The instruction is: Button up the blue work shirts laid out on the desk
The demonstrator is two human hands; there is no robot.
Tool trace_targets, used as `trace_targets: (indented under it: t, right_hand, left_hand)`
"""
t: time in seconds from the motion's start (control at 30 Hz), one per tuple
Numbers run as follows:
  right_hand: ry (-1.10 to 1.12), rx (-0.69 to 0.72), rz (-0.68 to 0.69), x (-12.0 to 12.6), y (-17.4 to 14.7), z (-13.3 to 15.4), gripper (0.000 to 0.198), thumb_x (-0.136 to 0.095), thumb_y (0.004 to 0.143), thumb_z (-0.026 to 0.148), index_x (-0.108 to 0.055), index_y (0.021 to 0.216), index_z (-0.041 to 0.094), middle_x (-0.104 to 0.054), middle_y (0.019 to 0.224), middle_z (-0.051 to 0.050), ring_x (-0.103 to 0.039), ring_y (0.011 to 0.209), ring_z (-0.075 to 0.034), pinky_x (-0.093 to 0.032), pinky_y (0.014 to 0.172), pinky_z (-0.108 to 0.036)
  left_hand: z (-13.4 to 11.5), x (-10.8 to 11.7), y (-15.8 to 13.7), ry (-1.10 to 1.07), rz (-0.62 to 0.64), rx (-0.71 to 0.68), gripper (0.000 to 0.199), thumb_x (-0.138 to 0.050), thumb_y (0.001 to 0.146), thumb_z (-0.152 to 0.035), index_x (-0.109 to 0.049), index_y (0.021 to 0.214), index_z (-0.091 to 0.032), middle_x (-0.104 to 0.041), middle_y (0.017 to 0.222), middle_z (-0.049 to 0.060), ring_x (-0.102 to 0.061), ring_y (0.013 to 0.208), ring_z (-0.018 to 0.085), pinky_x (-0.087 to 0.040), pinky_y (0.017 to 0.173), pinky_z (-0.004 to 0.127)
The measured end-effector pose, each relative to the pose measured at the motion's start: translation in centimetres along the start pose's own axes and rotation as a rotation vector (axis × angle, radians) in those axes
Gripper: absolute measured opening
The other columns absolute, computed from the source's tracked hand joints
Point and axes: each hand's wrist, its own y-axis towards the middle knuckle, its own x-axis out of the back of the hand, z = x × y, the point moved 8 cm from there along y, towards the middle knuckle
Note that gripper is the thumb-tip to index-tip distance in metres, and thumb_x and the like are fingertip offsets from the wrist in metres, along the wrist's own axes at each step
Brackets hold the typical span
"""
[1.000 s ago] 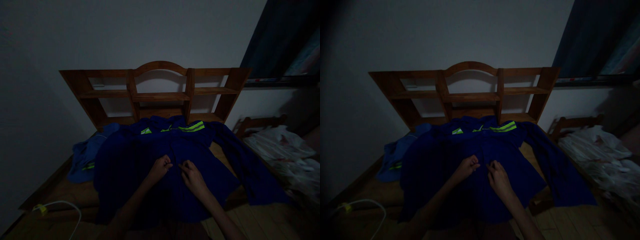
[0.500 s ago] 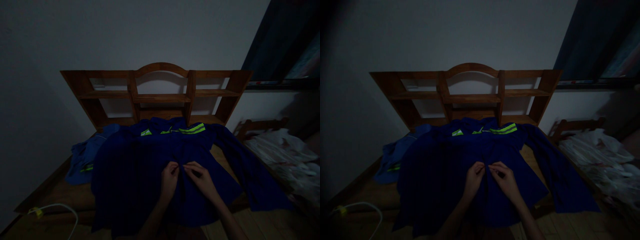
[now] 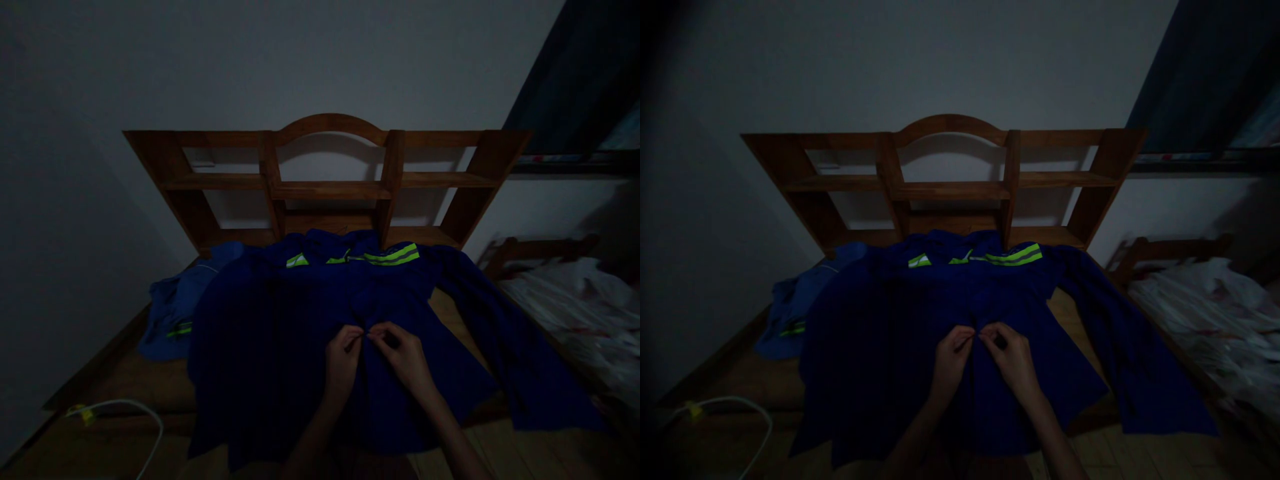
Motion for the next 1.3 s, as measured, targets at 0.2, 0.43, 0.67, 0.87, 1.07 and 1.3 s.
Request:
trace_targets:
  t: [0.2,0.43,0.67,0.87,1.07,1.3]
  right_hand:
    - [-0.108,0.058,0.025,-0.6,0.3,0.4,0.014,-0.052,0.088,0.032,-0.061,0.091,0.021,-0.065,0.087,-0.002,-0.062,0.080,-0.016,-0.047,0.073,-0.027]
    - [-0.222,0.162,0.052,-1.3,-0.4,1.4,0.014,-0.043,0.092,0.024,-0.056,0.095,0.021,-0.061,0.093,-0.004,-0.061,0.084,-0.016,-0.047,0.077,-0.028]
    - [-0.188,0.136,0.044,-1.1,-0.4,1.5,0.010,-0.047,0.091,0.026,-0.057,0.093,0.022,-0.061,0.091,-0.002,-0.060,0.084,-0.015,-0.046,0.077,-0.026]
    - [-0.151,0.138,0.048,-1.0,-0.3,1.8,0.016,-0.043,0.092,0.027,-0.058,0.093,0.021,-0.063,0.092,-0.003,-0.061,0.086,-0.016,-0.047,0.078,-0.027]
    - [-0.178,0.159,0.051,-1.3,-0.7,1.9,0.017,-0.042,0.093,0.027,-0.058,0.095,0.022,-0.062,0.094,-0.004,-0.061,0.087,-0.017,-0.047,0.080,-0.028]
    - [-0.187,0.168,0.053,-1.5,-0.9,2.0,0.016,-0.041,0.094,0.027,-0.056,0.097,0.022,-0.061,0.094,-0.005,-0.059,0.087,-0.016,-0.046,0.081,-0.028]
  left_hand:
    - [-0.3,0.4,0.1,0.023,-0.011,0.042,0.017,-0.054,0.084,-0.032,-0.062,0.086,-0.016,-0.067,0.085,0.004,-0.063,0.085,0.017,-0.048,0.077,0.026]
    - [-0.7,0.4,0.0,-0.030,-0.045,0.048,0.025,-0.062,0.079,-0.041,-0.060,0.079,-0.017,-0.067,0.079,0.003,-0.064,0.080,0.018,-0.047,0.073,0.025]
    - [-0.3,0.8,0.1,-0.035,-0.041,0.065,0.024,-0.061,0.080,-0.040,-0.059,0.077,-0.016,-0.066,0.075,0.002,-0.063,0.076,0.016,-0.045,0.069,0.024]
    - [0.0,0.9,0.2,-0.033,-0.037,0.079,0.024,-0.060,0.080,-0.039,-0.059,0.075,-0.016,-0.064,0.073,0.002,-0.061,0.073,0.015,-0.044,0.067,0.023]
    - [0.5,1.1,0.1,-0.094,-0.064,0.122,0.016,-0.063,0.077,-0.031,-0.056,0.082,-0.017,-0.063,0.073,0.000,-0.061,0.072,0.014,-0.043,0.066,0.022]
    - [0.5,1.3,0.2,-0.101,-0.068,0.138,0.013,-0.062,0.076,-0.023,-0.054,0.085,-0.017,-0.062,0.076,0.000,-0.060,0.073,0.013,-0.042,0.065,0.021]
